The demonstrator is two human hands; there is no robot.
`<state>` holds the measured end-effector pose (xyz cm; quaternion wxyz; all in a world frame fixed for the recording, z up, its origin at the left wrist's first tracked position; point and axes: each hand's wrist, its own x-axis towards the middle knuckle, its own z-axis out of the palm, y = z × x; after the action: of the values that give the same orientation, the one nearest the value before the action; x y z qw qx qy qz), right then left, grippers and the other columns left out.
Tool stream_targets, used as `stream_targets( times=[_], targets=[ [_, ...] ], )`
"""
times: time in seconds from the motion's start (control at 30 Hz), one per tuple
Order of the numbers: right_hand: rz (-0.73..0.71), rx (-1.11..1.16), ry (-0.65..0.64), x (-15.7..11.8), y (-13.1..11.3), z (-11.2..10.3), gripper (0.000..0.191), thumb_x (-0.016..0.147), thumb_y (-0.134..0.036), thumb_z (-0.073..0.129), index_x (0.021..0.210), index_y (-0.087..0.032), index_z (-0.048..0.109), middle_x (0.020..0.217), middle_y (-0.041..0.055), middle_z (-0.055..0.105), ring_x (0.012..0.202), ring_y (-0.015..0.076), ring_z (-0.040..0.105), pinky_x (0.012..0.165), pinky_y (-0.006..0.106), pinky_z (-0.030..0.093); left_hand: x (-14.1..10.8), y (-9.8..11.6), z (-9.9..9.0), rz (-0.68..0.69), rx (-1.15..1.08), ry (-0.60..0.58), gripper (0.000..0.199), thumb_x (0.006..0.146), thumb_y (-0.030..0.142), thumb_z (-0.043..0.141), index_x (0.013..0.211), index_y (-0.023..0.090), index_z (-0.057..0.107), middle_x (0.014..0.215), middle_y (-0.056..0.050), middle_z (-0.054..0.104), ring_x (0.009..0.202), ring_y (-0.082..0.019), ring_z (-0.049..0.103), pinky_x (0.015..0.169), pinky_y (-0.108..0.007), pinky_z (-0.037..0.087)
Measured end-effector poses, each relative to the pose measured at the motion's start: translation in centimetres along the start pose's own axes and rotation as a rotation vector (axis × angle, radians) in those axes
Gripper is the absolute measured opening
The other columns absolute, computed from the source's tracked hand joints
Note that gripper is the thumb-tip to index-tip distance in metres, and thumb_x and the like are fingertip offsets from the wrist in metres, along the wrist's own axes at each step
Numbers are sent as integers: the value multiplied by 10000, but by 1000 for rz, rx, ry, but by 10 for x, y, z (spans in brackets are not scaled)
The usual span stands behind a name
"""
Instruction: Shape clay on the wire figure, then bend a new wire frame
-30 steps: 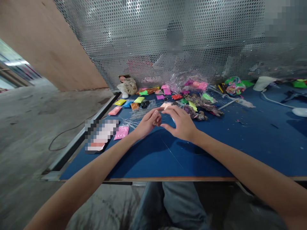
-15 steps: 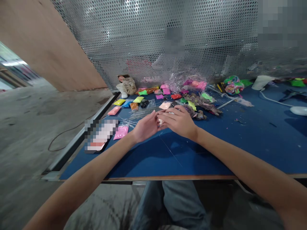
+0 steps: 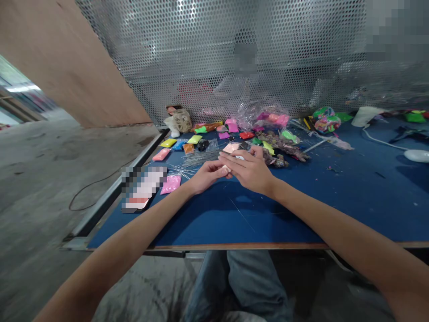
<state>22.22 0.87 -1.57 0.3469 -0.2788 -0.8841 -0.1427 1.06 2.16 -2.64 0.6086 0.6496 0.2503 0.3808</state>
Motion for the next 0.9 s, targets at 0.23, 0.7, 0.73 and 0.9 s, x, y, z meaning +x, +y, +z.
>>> stream_targets(
  times=[0.23, 0.7, 0.73, 0.9],
  targets=[
    [-89, 88, -107, 0, 8, 4, 713, 1002, -362, 557, 1617, -256, 212, 1567, 100, 466, 1319, 292, 536, 1041, 500, 351, -4, 11, -10, 41, 375, -56, 440, 906, 514, 656, 1121, 138, 736, 933, -51, 720, 796, -143, 610, 745, -268, 486],
    [34, 259, -35, -5, 23, -2, 346, 1022, -486, 498, 1071, -200, 685, 939, 68, 772, 853, 219, 698, 836, 361, 506, -61, 104, -32, -14, 1323, 148, 527, 992, 566, 463, 1400, 252, 577, 1233, -61, 709, 1009, -207, 666, 882, -302, 480],
    [48, 275, -42, -6, 24, -3, 371, 1032, -499, 465, 1033, -194, 677, 897, 67, 768, 816, 212, 694, 805, 349, 504, -75, 112, -44, -35, 1369, 292, 570, 1002, 564, 441, 1470, 243, 492, 1318, -67, 669, 1049, -204, 656, 905, -305, 482],
    [21, 305, -71, -11, 18, 1, 481, 1062, -526, 338, 923, -181, 643, 621, 16, 676, 564, 163, 612, 609, 284, 422, -141, 105, -100, -628, 1662, 657, 1005, 847, 750, 559, 1551, 90, 280, 1518, -230, 472, 1273, -382, 554, 997, -432, 442]
  ],
)
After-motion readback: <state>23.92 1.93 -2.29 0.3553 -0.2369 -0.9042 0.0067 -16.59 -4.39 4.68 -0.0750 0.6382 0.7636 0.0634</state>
